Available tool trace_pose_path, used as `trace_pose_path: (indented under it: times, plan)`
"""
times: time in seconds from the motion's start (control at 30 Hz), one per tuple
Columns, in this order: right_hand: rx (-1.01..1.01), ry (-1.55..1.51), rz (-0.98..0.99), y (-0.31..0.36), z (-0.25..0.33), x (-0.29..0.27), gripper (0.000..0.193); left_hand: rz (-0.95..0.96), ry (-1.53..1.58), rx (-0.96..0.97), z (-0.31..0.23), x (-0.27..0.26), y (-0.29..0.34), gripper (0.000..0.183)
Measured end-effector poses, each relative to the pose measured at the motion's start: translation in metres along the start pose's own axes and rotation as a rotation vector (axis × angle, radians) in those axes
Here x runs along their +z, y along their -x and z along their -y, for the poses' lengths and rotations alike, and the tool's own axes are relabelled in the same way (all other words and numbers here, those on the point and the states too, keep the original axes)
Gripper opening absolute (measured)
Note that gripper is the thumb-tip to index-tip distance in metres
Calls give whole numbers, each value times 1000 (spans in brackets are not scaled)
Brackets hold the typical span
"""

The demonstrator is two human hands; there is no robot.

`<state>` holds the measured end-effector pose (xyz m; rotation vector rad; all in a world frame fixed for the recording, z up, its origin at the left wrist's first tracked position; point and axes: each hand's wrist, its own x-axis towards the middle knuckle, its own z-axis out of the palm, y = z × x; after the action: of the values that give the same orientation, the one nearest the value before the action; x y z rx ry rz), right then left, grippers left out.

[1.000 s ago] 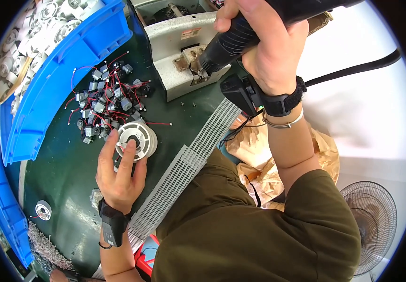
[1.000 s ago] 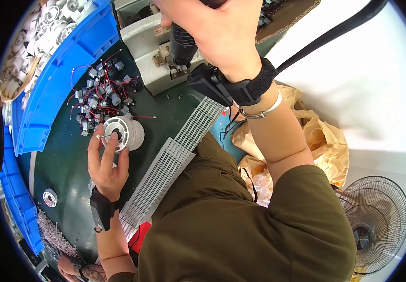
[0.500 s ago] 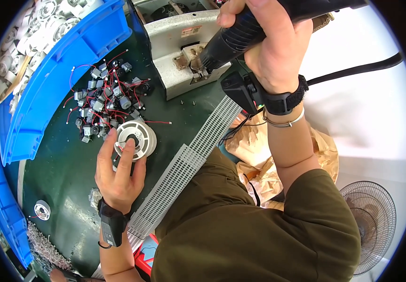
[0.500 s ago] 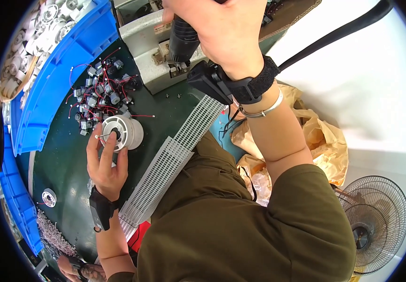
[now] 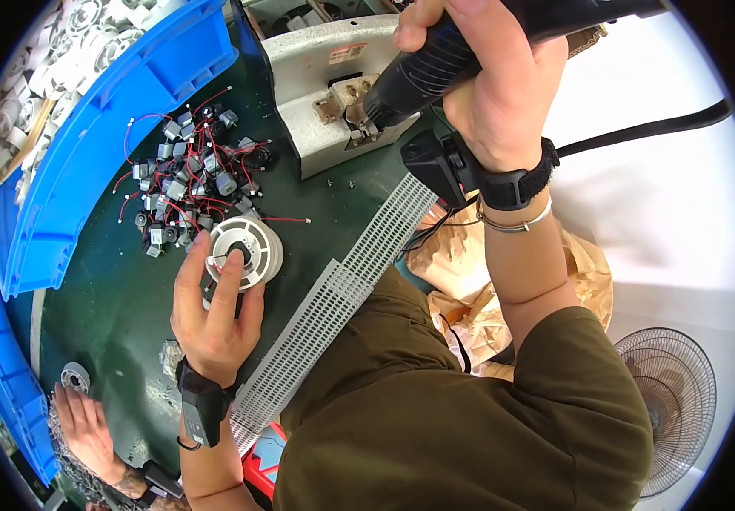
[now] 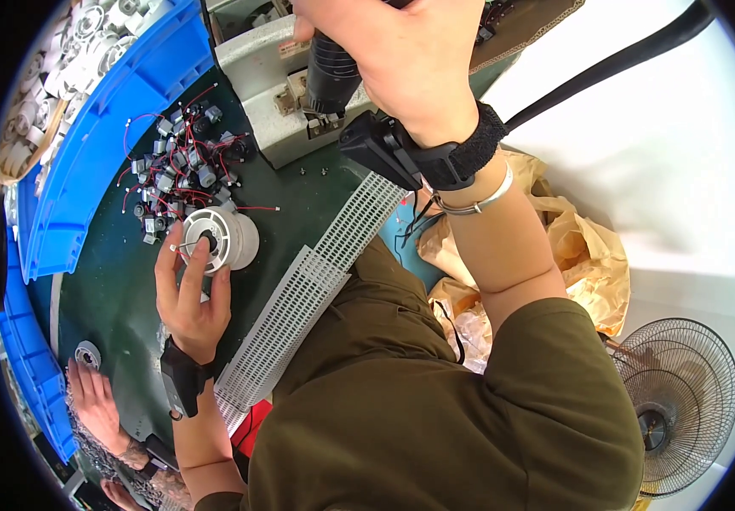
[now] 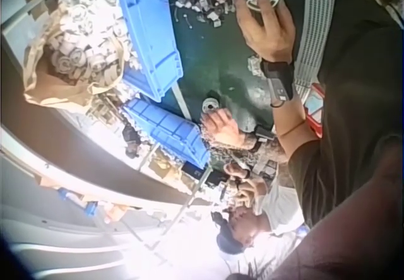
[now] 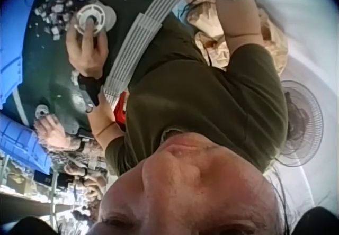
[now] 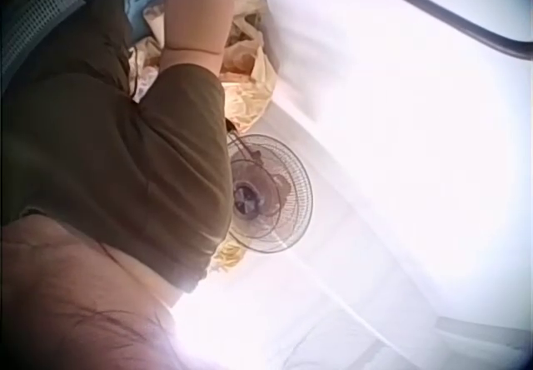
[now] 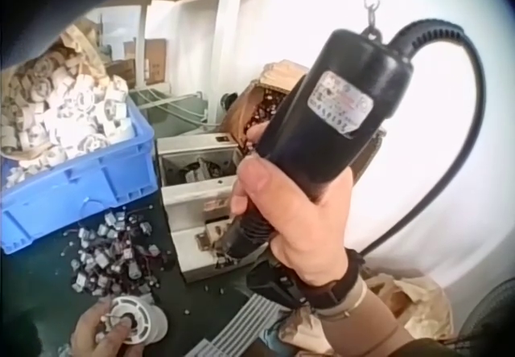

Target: The person picks up a motor and a plastic housing, inserts the motor into the housing, and secures it using a power screwdriver before repeating the process.

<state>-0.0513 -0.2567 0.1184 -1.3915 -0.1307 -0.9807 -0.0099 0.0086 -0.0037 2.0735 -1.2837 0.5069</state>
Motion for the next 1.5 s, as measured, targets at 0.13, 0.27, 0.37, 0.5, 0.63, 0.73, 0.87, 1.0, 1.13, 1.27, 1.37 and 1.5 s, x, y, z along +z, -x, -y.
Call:
trace_pose_path:
  times: [0.13,0.27,0.37,0.5,0.63,0.73,0.87,1.0,1.13,1.27,1.37,1.5]
  plan:
    - [-78,-103,95,-10,-12,-6,24,-16,-24,15,-1,0,-2,43]
    - [21,11,58,-16,-6,1,17,-12,-21,12,-3,1,-3,43]
    - [74,40,81,-11,-3,1,16,-28,-9,6,-1,-1,-2,42]
    - [-36,-122,203,-3,-10,4,21,-33,1,-14,-2,1,-2,39]
    - [-2,-935,375,-8,-26,-4,31,-32,14,-12,-6,0,-10,38]
    - [47,-116,60,13,22,51,34,-70,45,-16,-1,-2,-7,38]
    - [219,-322,138,16,19,69,35,-106,38,-23,-4,0,-11,38]
    - [458,-547,231,21,13,83,35,-104,-3,-20,-6,0,-11,36]
    - [-22,-676,609,7,-14,90,35,-119,7,-9,-6,1,-12,34]
    - [399,-184,168,23,21,98,34,-133,16,-28,-5,2,-11,33]
    - [392,-174,168,23,19,97,33,-135,15,-25,-5,2,-11,33]
    - [33,-570,518,8,-15,92,29,-144,21,-15,-5,3,-12,33]
